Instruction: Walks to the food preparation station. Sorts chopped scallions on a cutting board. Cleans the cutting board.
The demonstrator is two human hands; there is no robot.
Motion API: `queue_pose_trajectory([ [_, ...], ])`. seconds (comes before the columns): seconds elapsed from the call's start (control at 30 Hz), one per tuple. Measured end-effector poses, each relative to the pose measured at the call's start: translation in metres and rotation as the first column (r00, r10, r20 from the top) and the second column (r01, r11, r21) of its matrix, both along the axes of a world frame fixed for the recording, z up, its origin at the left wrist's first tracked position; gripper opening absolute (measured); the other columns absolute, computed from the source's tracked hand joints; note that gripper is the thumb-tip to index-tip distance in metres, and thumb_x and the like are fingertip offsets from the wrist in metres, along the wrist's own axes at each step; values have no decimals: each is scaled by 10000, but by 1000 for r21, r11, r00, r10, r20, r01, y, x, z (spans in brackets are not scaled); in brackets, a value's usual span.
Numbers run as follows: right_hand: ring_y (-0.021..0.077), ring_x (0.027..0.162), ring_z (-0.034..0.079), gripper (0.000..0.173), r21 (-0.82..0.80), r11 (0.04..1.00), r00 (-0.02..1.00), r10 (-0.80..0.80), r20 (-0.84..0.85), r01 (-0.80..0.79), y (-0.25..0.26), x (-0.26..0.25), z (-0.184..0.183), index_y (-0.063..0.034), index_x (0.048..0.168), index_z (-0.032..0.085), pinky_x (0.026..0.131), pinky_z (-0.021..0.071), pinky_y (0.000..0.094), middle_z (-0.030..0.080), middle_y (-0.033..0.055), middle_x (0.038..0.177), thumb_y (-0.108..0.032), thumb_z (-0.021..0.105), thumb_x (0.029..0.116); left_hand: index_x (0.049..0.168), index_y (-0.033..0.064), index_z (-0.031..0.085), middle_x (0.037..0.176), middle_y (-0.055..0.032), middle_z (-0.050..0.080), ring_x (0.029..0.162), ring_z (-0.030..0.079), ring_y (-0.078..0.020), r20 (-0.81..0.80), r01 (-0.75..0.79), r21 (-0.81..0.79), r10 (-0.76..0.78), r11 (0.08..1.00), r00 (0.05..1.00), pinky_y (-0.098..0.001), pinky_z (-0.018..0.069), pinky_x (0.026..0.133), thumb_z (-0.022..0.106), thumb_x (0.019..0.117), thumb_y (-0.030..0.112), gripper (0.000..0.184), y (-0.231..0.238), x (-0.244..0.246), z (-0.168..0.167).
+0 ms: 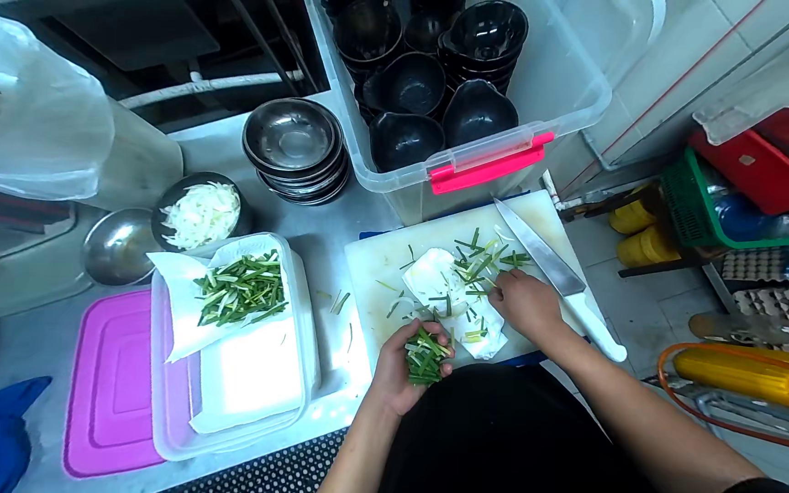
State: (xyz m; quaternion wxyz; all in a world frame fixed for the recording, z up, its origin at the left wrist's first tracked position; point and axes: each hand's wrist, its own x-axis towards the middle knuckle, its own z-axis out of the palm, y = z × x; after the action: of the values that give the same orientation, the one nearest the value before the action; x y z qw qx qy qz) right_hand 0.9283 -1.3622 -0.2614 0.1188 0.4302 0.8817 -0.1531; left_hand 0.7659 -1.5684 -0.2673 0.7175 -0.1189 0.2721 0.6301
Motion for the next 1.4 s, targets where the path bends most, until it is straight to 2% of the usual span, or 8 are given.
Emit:
queue_pose_trajectory([
  [0.17,299,842,702,237,1,1000,1000,-11,-11,11,4,11,-4,-71,884,679,668,576,499,684,118,938,-288,633,969,1051,29,708,983,-182,690,887,704,-302,3,-5,-3,5,1000,1000,-415,607,746,384,1069,400,493,0,1,-1],
  [0.3,242,692,636,150,-181,978,949,-148,-279,100,7,24,14,-91,890,696,600,536,496,652,71,797,-210,644,964,1053,31,710,991,-177,691,896,706,-301,2,4,-1,-4,1000,1000,-415,611,751,375,1073,402,501,0,1,0],
  [0.43,135,545,540,132,-539,839,796,-377,-474,76,-2,27,55,-130,880,712,486,447,338,595,1,656,-180,624,965,1059,25,706,1007,-192,691,920,702,-317,25,5,11,-5,1000,1000,-441,603,799,379,1072,400,497,2,0,-2],
  [0.6,107,648,624,114,-741,654,826,-328,-459,-153,-43,-3,78,-109,941,723,598,544,309,665,3,761,-200,657,956,1083,36,719,1050,-199,714,964,716,-315,-10,35,14,-34,999,999,-467,604,843,408,1064,418,493,8,3,1],
  [0.7,81,844,708,202,-719,660,916,-117,-384,-218,-57,-17,72,-122,1099,721,808,629,309,709,0,1002,-283,630,1018,1071,47,714,991,-172,712,891,712,-265,-49,40,-20,-41,999,998,-435,606,806,429,1053,430,478,9,3,6],
  [1.0,48,798,635,203,-570,787,893,-58,-447,-235,-43,-4,61,-223,1067,754,716,564,271,678,-68,947,-321,580,1028,1010,61,691,950,-158,693,824,708,-275,117,-191,-106,203,976,972,-391,605,704,428,1042,442,464,-3,-5,7],
  [1.23,43,820,641,297,-552,806,911,-42,-410,-211,-45,5,45,-222,1123,743,740,560,276,689,-60,979,-396,524,1026,1013,164,684,927,-42,696,811,710,-178,-101,-615,-22,610,789,786,-312,607,684,453,1023,481,391,-34,-84,63],
  [1.4,68,851,647,335,-545,797,922,36,-386,-260,-47,7,38,-206,1176,724,775,564,310,695,-31,1018,-406,494,1035,1039,191,633,884,-10,679,832,696,-167,-466,-815,161,771,556,434,-369,605,780,339,1057,429,378,-76,-191,88],
])
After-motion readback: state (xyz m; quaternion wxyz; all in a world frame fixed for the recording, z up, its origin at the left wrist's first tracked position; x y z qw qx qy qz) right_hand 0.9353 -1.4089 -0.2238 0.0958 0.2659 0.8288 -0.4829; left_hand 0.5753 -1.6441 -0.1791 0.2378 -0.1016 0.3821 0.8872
